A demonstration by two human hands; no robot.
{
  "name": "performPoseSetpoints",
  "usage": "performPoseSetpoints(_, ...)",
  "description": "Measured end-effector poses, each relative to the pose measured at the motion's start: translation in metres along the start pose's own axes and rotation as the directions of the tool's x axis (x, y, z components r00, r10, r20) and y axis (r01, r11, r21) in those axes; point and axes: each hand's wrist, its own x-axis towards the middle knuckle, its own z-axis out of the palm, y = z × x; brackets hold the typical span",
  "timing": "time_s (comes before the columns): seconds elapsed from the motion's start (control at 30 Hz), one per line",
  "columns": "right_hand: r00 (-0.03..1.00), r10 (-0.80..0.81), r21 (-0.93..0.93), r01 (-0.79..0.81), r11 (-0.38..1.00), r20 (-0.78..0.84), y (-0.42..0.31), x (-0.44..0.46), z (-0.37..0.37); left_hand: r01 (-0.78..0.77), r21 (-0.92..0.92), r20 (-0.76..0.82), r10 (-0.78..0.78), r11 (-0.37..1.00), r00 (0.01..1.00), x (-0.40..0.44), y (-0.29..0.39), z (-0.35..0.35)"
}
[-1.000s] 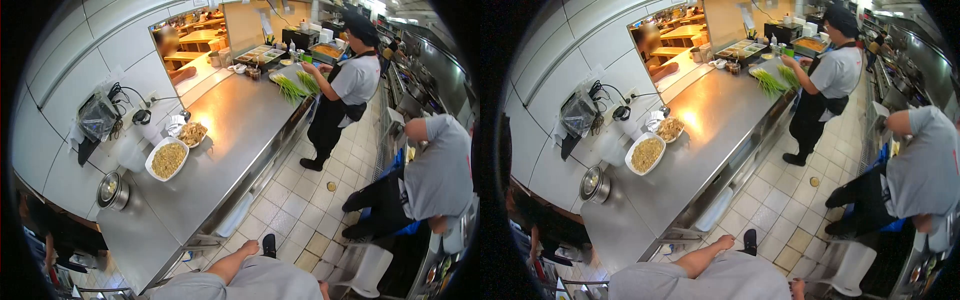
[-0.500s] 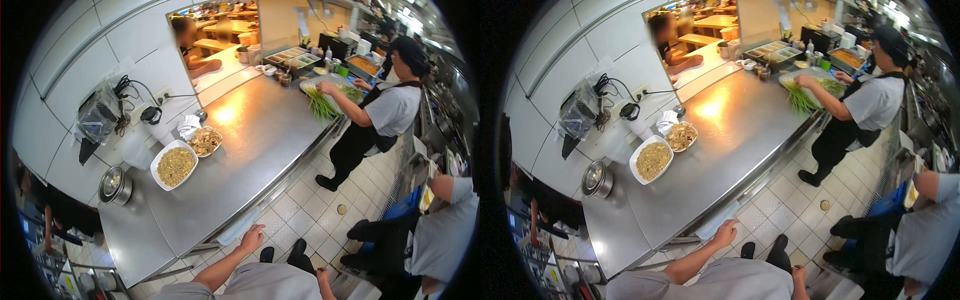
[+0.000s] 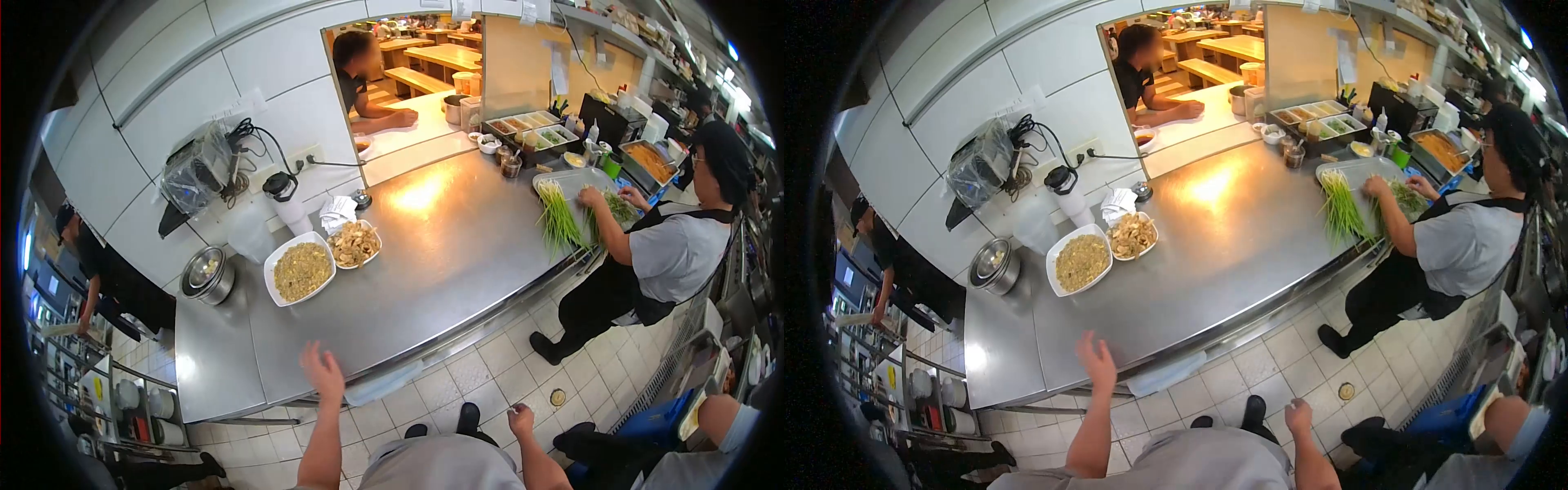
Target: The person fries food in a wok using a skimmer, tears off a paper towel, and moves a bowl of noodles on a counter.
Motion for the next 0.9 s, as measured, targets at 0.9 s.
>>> performPoseSetpoints(0.9,0.701,-0.706,-0.137,0.693,0.707,-0.099,-0.396,0.127,0.024,0.343,0.422,-0.184,-0.291,0.839,0.939,0.019,-0.047,-0.009)
